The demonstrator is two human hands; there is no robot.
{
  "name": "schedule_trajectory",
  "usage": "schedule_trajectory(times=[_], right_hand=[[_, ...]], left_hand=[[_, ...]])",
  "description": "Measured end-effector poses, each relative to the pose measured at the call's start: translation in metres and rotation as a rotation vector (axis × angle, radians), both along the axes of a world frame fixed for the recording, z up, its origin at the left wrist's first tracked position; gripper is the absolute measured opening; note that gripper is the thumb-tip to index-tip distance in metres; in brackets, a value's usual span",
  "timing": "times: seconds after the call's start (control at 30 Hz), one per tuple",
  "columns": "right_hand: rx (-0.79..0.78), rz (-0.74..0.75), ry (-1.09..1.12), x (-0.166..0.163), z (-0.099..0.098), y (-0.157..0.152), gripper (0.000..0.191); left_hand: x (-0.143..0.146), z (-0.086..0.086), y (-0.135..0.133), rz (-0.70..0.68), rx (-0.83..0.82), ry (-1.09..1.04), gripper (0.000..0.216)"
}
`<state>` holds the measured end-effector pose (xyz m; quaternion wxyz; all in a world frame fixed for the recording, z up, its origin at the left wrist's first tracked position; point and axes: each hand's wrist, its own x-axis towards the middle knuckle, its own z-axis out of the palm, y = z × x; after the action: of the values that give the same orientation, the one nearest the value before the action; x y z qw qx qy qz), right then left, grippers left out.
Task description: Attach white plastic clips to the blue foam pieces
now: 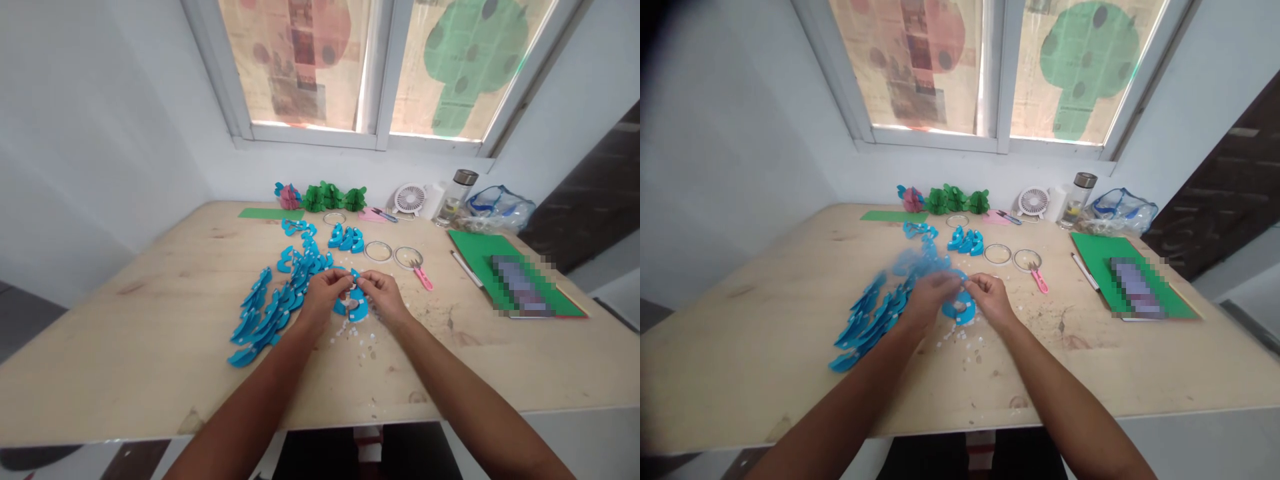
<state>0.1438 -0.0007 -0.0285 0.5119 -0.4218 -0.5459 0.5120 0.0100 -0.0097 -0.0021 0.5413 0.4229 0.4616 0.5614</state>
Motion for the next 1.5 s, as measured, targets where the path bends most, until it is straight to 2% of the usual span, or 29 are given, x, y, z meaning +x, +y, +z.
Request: schedule_trajectory(times=[0.1,0.23,0.33,0.43,0.73,0.93,1.1,1.27,1.4,1.5], right_hand=[[-0.039,-0.018,0.022,-0.001,0.001,0.0,0.027],[-0.042,-0.036,0.038,0.0,-0.001,0.002,0.028],[-0.018,-0.032,0.041,0.0,-0.003,0.003,0.027],[0.019,-0.036,-0.004,0.001,-0.005,0.004,0.026],[0.1,-0.05,-0.153,0.004,-0.006,0.003,0.026],[0.111,-0.035,-0.15,0.004,-0.005,0.003,0.024],[0.055,-0.031,-0.09,0.003,-0.005,0.003,0.026],[-0.028,-0.008,0.026,0.001,-0.003,0.003,0.025],[-0.061,-0.058,0.067,0.001,-0.003,0.004,0.024],[-0.063,-0.087,0.072,0.001,-0.003,0.005,0.024]], left_hand=[[0.001,-0.001,-0.002,0.063,0.112,0.139,0.016],[0.001,-0.001,-0.005,0.246,0.421,0.514,0.011],[0.0,-0.001,-0.006,0.231,0.619,0.802,0.013],[-0.001,-0.003,-0.005,0.209,0.689,0.943,0.019],[-0.005,-0.01,0.001,0.149,0.692,0.994,0.02],[-0.006,-0.01,0.002,0.138,0.75,1.008,0.02],[-0.006,-0.011,0.003,0.153,0.787,1.063,0.022],[-0.006,-0.012,0.004,0.176,0.708,1.008,0.02],[-0.008,-0.011,0.006,0.211,0.595,0.911,0.016],[-0.009,-0.01,0.006,0.176,0.546,0.913,0.018]])
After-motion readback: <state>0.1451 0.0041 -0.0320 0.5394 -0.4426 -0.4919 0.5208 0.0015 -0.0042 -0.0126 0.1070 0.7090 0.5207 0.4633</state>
